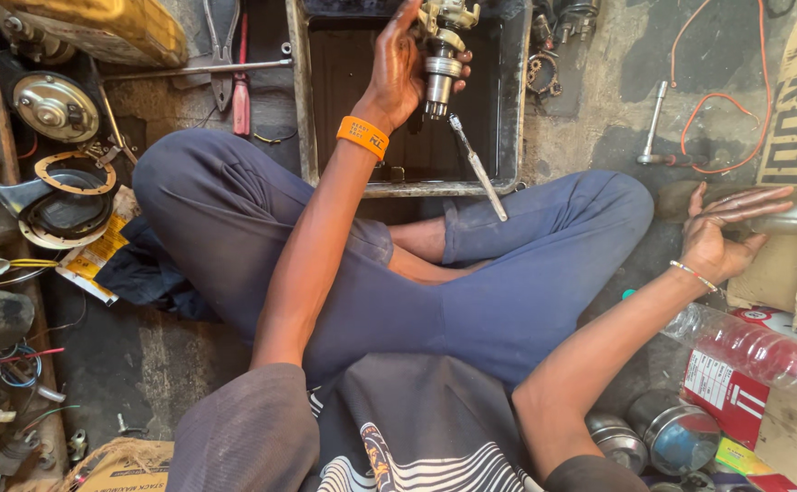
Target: The person sits on the floor and scrubs a small mechanical part in a tray of dark liquid using a brush. They then pour a yellowish liquid from a plastic bottle onto the part and continue scrubbing with the brush.
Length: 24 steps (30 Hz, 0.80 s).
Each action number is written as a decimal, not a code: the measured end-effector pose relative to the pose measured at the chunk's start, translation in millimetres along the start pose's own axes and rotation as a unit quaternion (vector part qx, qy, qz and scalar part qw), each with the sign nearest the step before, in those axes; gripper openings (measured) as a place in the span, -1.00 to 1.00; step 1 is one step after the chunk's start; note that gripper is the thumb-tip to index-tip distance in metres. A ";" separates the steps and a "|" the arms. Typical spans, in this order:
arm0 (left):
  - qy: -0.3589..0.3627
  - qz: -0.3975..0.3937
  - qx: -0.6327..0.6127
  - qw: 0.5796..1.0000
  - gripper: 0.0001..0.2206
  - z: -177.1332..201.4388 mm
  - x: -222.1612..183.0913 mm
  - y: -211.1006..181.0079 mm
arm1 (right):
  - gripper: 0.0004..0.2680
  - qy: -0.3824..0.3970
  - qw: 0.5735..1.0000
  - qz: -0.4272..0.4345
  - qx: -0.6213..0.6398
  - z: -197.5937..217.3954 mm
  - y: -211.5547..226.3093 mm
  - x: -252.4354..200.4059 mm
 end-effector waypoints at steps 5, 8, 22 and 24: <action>-0.044 0.011 0.045 0.998 -0.38 4.5 -1.1 -0.5 | -0.44 -0.005 0.998 -0.009 -0.060 13.7 -5.5 -15.6; -0.025 0.002 0.033 0.999 -0.45 0.1 0.4 -4.9 | -0.52 0.006 0.989 -0.031 -0.143 28.4 -18.7 -30.2; -0.115 -0.328 0.562 0.751 -0.41 -60.4 -31.1 -62.7 | -0.78 -0.134 0.805 -0.142 -0.561 200.5 -120.3 73.2; -0.137 -0.382 0.654 0.638 -0.36 -66.4 -37.9 -67.5 | -0.81 -0.096 0.775 -0.143 -0.608 201.0 -115.6 79.1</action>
Point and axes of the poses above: each hand's wrist, its own x-axis towards the middle knuckle, its own z-axis out of the back of the hand, y = z × x, the point moved 7 cm from there along x, towards the middle knuckle, and after that the axes turned 5 degrees about x, right-handed, at the moved point
